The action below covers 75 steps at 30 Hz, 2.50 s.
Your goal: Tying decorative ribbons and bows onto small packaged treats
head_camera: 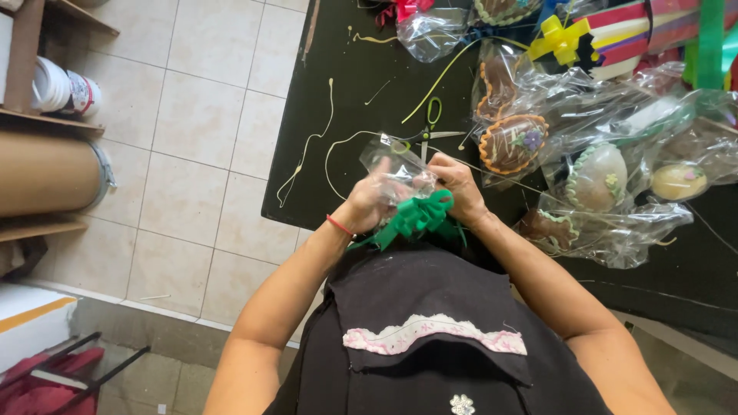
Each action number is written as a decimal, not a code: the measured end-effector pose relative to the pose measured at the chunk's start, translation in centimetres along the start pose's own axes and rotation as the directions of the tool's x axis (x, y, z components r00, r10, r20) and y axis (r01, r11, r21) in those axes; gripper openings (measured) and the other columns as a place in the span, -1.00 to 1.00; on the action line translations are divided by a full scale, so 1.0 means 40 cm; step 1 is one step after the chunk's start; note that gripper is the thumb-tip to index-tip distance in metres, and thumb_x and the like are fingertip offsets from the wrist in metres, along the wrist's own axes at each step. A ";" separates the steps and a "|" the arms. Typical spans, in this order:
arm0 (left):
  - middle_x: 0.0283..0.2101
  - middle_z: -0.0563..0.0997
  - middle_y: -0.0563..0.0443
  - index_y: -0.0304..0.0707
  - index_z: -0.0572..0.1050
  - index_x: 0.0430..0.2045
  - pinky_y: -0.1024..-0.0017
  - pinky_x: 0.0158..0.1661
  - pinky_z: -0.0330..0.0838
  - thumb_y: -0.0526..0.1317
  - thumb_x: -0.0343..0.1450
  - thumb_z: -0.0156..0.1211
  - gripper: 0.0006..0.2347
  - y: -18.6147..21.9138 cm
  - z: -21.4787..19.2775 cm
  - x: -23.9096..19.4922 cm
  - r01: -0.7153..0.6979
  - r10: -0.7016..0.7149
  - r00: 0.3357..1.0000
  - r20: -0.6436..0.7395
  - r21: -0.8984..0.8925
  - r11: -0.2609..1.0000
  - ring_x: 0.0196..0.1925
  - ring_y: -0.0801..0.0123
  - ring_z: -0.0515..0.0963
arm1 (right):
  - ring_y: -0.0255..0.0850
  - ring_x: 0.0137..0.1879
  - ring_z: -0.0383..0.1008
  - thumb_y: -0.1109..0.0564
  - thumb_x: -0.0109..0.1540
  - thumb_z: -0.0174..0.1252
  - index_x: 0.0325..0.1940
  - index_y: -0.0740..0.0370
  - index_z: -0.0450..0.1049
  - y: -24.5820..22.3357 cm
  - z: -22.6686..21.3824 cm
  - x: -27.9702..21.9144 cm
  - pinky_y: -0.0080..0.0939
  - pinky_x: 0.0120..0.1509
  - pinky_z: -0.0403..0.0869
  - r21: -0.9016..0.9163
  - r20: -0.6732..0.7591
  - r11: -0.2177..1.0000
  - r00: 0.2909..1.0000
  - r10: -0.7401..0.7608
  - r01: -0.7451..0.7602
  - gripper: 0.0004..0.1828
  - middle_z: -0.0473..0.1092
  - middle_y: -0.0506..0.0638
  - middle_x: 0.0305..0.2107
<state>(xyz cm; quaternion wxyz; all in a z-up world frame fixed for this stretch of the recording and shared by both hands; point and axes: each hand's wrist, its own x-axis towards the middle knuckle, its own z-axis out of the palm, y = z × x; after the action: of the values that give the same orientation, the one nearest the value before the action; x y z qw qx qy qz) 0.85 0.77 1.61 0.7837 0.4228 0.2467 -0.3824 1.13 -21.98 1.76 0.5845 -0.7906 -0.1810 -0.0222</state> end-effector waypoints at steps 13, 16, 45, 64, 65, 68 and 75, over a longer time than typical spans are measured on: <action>-0.22 0.80 -0.09 -0.33 0.73 -0.08 0.42 -0.27 0.75 -0.40 0.34 0.48 -0.74 0.028 -0.007 0.053 0.083 -0.167 0.959 0.227 0.340 0.937 -0.29 0.38 0.79 | -0.49 -0.34 0.31 0.14 0.44 0.26 -0.23 0.16 0.63 0.002 -0.010 -0.024 -0.41 -0.22 0.36 0.344 -0.028 0.874 0.926 0.376 -0.344 -0.83 0.40 -0.24 -0.53; -0.26 0.76 0.12 -0.21 0.74 -0.16 0.42 -0.18 0.75 -0.39 0.30 0.47 -0.76 0.026 -0.002 0.073 -0.039 -0.099 0.944 0.315 0.404 0.914 -0.21 0.50 0.81 | -0.50 -0.40 0.32 0.11 0.45 0.26 -0.30 0.19 0.60 0.017 0.006 -0.032 -0.45 -0.29 0.33 0.480 0.033 0.762 0.877 0.480 -0.435 -0.75 0.45 -0.18 -0.57; -0.32 0.70 -0.11 -0.12 0.59 -0.24 0.13 -0.14 0.63 -0.17 0.42 0.31 -0.88 0.107 0.058 -0.086 -0.609 0.417 0.747 0.518 0.784 0.119 -0.16 -0.02 0.75 | 0.13 0.39 0.39 -0.13 0.32 0.39 0.11 -0.02 0.59 -0.049 -0.012 -0.070 0.27 0.60 0.18 -0.198 0.131 0.967 0.974 0.188 -0.160 -0.66 0.48 -0.01 0.16; -0.35 0.66 0.05 -0.10 0.58 -0.36 0.28 0.01 0.60 -0.31 0.51 0.22 -0.94 0.056 0.057 -0.084 -0.671 0.529 0.469 0.708 0.675 -0.308 -0.21 0.10 0.70 | -0.29 -0.12 0.59 0.22 0.20 0.33 0.27 0.25 0.34 -0.083 0.014 -0.059 -0.33 -0.10 0.53 0.617 0.378 0.494 0.781 0.497 -0.613 -0.43 0.56 0.05 0.03; -0.38 0.64 0.07 -0.09 0.57 -0.37 0.29 -0.01 0.60 -0.32 0.49 0.24 -0.93 0.046 0.053 -0.072 -0.621 0.525 0.447 0.724 0.674 -0.402 -0.23 0.13 0.69 | -0.30 -0.17 0.59 0.29 0.21 0.26 0.25 0.27 0.38 -0.090 0.007 -0.051 -0.37 -0.15 0.50 0.552 0.391 0.523 0.755 0.526 -0.650 -0.49 0.58 0.03 -0.07; -0.41 0.62 0.08 -0.07 0.57 -0.38 0.28 -0.04 0.59 -0.31 0.47 0.26 -0.94 0.034 0.068 -0.074 -0.560 0.539 0.450 0.712 0.695 -0.450 -0.25 0.15 0.68 | -0.30 -0.23 0.57 0.32 0.21 0.25 0.17 0.24 0.48 -0.079 -0.005 -0.042 -0.37 -0.18 0.48 0.396 0.383 0.601 0.720 0.579 -0.694 -0.58 0.62 0.00 -0.19; -0.48 0.59 0.06 0.02 0.44 -0.22 0.11 -0.22 0.67 -0.12 0.55 0.12 -0.94 0.009 0.078 -0.076 -0.360 0.616 0.582 0.530 0.848 -0.390 -0.36 0.01 0.73 | -0.25 -0.23 0.61 -0.01 0.17 0.44 -0.18 -0.16 0.75 -0.156 -0.046 0.011 -0.16 -0.04 0.53 -0.168 0.257 0.760 0.717 0.648 -0.627 -0.86 0.67 -0.17 -0.40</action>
<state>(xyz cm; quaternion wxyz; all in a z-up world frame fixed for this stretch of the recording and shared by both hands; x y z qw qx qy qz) -0.45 -0.59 5.55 0.2783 0.9267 -0.2523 0.0077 -0.09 -22.03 8.19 0.4943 -0.8177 0.0168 0.2946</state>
